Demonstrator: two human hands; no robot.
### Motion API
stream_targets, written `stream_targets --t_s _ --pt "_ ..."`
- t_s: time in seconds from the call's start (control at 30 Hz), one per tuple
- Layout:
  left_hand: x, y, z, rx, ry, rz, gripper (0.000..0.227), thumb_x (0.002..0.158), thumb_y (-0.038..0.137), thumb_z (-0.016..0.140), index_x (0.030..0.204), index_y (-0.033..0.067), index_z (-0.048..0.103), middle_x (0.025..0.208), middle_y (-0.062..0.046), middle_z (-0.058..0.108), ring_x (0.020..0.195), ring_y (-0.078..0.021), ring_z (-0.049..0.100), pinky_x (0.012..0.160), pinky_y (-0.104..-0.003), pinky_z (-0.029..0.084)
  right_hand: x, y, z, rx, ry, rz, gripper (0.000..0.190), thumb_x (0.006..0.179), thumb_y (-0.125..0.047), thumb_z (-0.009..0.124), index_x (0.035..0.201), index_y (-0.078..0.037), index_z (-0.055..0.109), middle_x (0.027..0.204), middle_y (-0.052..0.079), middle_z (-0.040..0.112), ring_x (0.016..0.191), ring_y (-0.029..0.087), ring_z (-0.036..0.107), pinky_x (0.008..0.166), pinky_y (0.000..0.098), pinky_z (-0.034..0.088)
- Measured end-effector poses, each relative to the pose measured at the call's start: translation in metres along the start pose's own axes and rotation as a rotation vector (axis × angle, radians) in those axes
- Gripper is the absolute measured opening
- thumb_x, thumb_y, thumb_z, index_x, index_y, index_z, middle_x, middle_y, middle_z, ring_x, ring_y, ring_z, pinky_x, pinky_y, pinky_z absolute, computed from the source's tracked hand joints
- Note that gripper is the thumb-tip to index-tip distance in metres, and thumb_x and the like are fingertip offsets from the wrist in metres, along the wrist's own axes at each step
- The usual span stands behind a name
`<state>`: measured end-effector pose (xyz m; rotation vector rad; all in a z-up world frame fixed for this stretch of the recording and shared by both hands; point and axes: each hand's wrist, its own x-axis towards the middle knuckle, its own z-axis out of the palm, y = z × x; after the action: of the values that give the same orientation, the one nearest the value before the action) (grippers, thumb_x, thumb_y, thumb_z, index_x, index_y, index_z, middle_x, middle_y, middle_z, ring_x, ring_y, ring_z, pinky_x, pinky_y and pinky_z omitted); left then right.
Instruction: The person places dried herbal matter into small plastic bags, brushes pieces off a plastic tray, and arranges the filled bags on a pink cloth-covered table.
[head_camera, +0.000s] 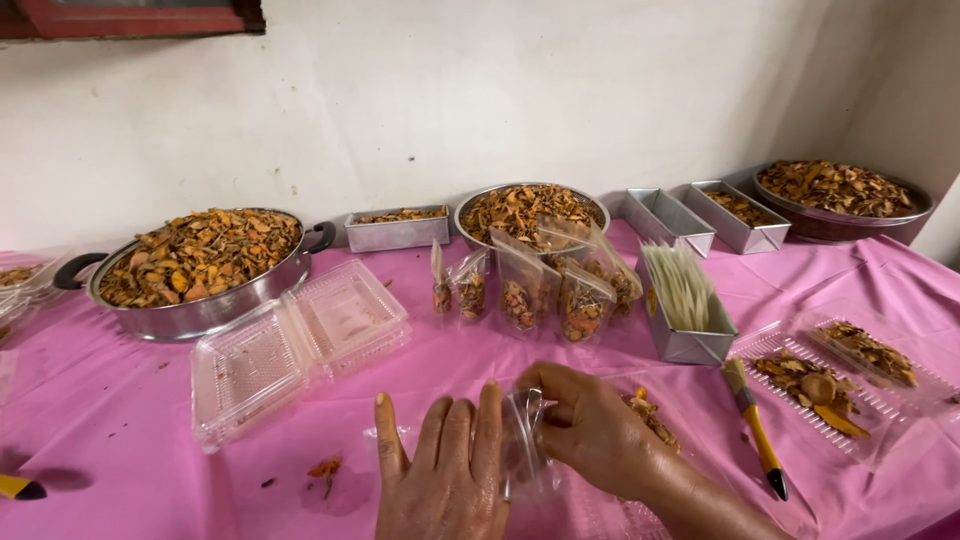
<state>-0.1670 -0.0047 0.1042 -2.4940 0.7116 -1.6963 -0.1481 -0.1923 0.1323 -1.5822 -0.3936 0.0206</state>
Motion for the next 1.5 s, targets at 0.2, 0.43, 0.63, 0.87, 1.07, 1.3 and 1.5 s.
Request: stream_targets --t_s 0.2,0.43,0.63,0.87,1.07,1.3,1.5 --pt "-0.017 0.0 0.017 -0.048 -0.188 0.067 0.172 0.041 0.124 0.059 0.162 0.0069 0.024 0.155 -0.014 0.043 0.144 -0.0253 0.044 0.117 -0.071 0.021 -0.004 -0.019 0.014 -0.005 -0.148 0.034 0.017 0.084 0.011 0.067 0.097 0.001 0.072 0.086 0.009 0.074 0.076 0.02 0.071 0.074 0.0355 0.066" --pt "-0.015 0.001 0.016 -0.191 -0.395 0.086 0.201 0.035 0.124 0.091 0.166 -0.0004 0.001 0.148 -0.018 0.038 0.136 -0.0334 0.041 0.112 -0.075 0.01 0.0 0.004 0.012 0.056 -0.062 -0.051 0.029 0.078 0.021 0.07 0.095 0.0 0.076 0.095 0.013 0.081 0.089 0.023 0.08 0.089 0.0375 0.069" --pt "-0.022 0.004 0.014 -0.107 -0.289 0.004 0.156 0.032 0.08 0.097 0.155 0.004 0.037 0.125 -0.005 0.052 0.125 -0.0227 0.051 0.114 -0.074 0.028 0.003 0.002 0.016 -0.219 -0.004 0.008 0.016 0.086 0.015 0.069 0.083 0.0 0.075 0.068 0.005 0.068 0.06 0.015 0.061 0.061 0.0297 0.058" --pt "-0.027 -0.008 0.009 0.007 -0.292 -0.038 0.144 0.028 0.087 0.094 0.14 0.0086 0.046 0.117 -0.006 0.055 0.116 -0.0241 0.057 0.114 -0.077 0.027 0.016 -0.001 0.009 -0.321 -0.215 0.093 0.021 0.092 -0.008 0.058 0.105 -0.004 0.075 0.095 0.009 0.079 0.079 0.018 0.078 0.074 0.0313 0.068" --pt "-0.043 -0.041 0.036 0.175 -0.415 -0.058 0.143 0.031 0.094 0.09 0.138 0.011 0.043 0.115 -0.004 0.055 0.107 -0.0231 0.059 0.115 -0.081 0.026 0.044 0.025 -0.013 -0.799 -0.092 0.224 0.031 0.095 -0.023 0.068 0.124 -0.015 0.071 0.121 0.006 0.077 0.104 0.016 0.076 0.092 0.0267 0.066" --pt "-0.035 -0.054 0.057 0.046 -0.883 -0.191 0.134 0.057 0.077 0.099 0.149 0.009 0.028 0.121 -0.004 0.045 0.116 -0.0254 0.048 0.119 -0.08 0.016 0.045 0.045 0.01 -1.112 -0.381 0.323 0.085 0.083 0.022 0.039 0.154 -0.023 0.048 0.161 0.014 0.038 0.144 0.036 0.039 0.112 0.0531 0.042" --pt "-0.049 -0.044 0.077 0.099 -0.655 -0.125 0.139 0.035 0.085 0.101 0.136 0.0108 0.043 0.112 -0.002 0.052 0.103 -0.0219 0.057 0.115 -0.08 0.025 0.055 0.094 -0.013 -0.984 -0.268 -0.097 0.077 0.072 0.023 0.045 0.135 -0.014 0.069 0.095 0.011 0.071 0.082 0.026 0.06 0.068 0.0372 0.05"
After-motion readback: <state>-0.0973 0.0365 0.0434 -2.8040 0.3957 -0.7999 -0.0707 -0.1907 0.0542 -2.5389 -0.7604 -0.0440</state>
